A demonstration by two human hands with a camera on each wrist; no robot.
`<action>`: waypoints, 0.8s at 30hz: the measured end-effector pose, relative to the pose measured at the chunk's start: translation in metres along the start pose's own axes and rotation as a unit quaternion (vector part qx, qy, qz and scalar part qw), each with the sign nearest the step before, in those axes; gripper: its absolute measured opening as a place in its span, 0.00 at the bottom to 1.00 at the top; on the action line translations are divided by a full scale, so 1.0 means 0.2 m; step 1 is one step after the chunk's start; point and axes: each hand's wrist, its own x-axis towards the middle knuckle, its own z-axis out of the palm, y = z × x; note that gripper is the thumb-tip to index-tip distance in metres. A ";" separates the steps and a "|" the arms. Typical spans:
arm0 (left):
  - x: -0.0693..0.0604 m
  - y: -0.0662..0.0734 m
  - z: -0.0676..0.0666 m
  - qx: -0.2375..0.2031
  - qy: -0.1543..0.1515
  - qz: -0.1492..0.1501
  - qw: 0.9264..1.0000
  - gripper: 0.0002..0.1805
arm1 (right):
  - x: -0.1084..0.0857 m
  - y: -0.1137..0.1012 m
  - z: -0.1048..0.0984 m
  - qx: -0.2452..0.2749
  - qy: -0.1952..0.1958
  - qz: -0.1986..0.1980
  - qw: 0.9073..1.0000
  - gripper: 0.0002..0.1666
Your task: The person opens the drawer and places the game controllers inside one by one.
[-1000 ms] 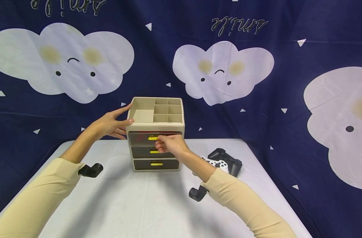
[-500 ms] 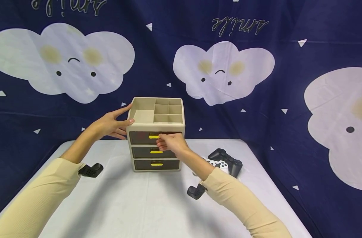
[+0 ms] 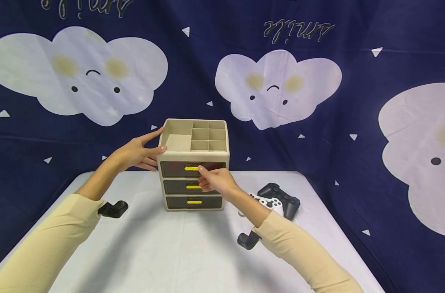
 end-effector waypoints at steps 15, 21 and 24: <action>0.00 0.00 0.00 -0.009 -0.003 0.002 1.000 0.45 | 0.00 0.12 0.01 -0.008 -0.040 0.052 0.998 0.21; 0.01 0.00 0.00 -0.010 -0.003 0.002 1.000 0.44 | 0.03 0.16 0.04 0.019 -0.040 0.065 0.997 0.22; 0.01 0.00 0.00 -0.009 -0.002 0.000 1.000 0.44 | 0.04 0.16 0.06 0.035 -0.040 0.066 0.996 0.23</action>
